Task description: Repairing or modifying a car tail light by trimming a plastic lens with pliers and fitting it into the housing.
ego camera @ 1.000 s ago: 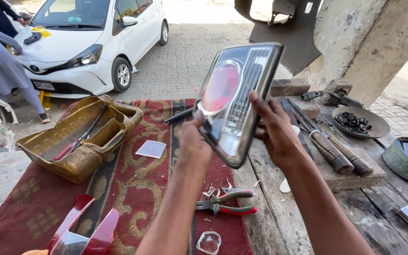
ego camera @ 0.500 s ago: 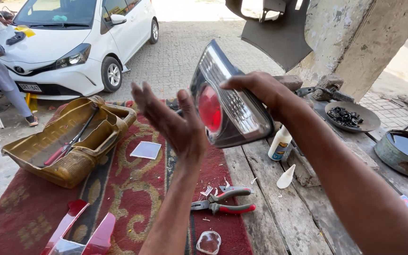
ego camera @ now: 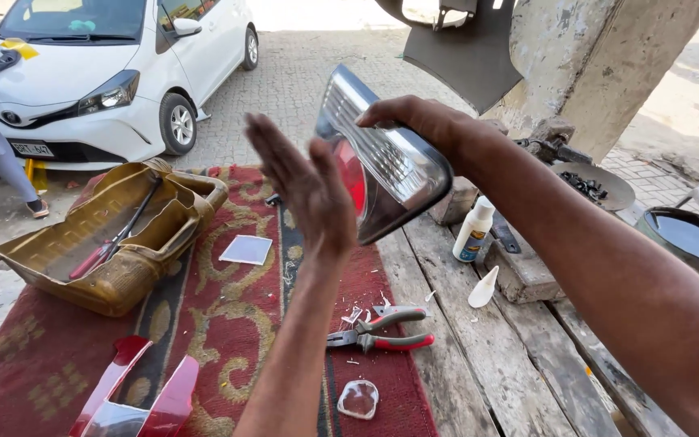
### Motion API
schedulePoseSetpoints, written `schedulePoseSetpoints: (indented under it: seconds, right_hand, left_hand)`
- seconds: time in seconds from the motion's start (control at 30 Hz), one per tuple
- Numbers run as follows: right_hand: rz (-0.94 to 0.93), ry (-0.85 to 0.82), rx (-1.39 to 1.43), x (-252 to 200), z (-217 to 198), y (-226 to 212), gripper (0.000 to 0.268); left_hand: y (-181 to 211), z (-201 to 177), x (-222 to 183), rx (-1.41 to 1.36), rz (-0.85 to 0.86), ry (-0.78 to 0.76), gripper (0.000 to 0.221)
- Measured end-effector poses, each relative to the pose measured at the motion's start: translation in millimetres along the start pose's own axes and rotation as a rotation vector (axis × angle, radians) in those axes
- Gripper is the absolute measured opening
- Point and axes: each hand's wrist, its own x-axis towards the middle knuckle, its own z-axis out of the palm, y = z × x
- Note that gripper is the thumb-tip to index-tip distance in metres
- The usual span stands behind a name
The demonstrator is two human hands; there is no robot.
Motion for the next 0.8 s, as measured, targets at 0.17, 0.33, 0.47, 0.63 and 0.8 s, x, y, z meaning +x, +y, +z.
schedulePoseSetpoints:
  seconds: [0.17, 0.33, 0.47, 0.63, 0.8]
  right_hand:
    - [-0.052, -0.047, -0.068, 26, -14, 8, 0.061]
    - [-0.058, 0.044, -0.229, -15, -6, -2, 0.064]
    - [-0.063, 0.086, -0.320, 9, -22, 12, 0.074]
    - [0.015, -0.086, -0.205, -8, -25, 3, 0.044]
    - [-0.058, -0.015, -0.244, -8, -33, 11, 0.058]
  left_hand:
    - [-2, 13, -12, 0.007, 0.007, -0.169, 0.089]
    - [-13, 28, -21, 0.193, 0.058, -0.210, 0.087]
    - [8, 11, -9, -0.015, 0.016, -0.118, 0.095]
    - [-3, 25, -21, 0.146, 0.048, -0.184, 0.094]
    - [-1, 16, -14, 0.000, -0.051, -0.140, 0.101]
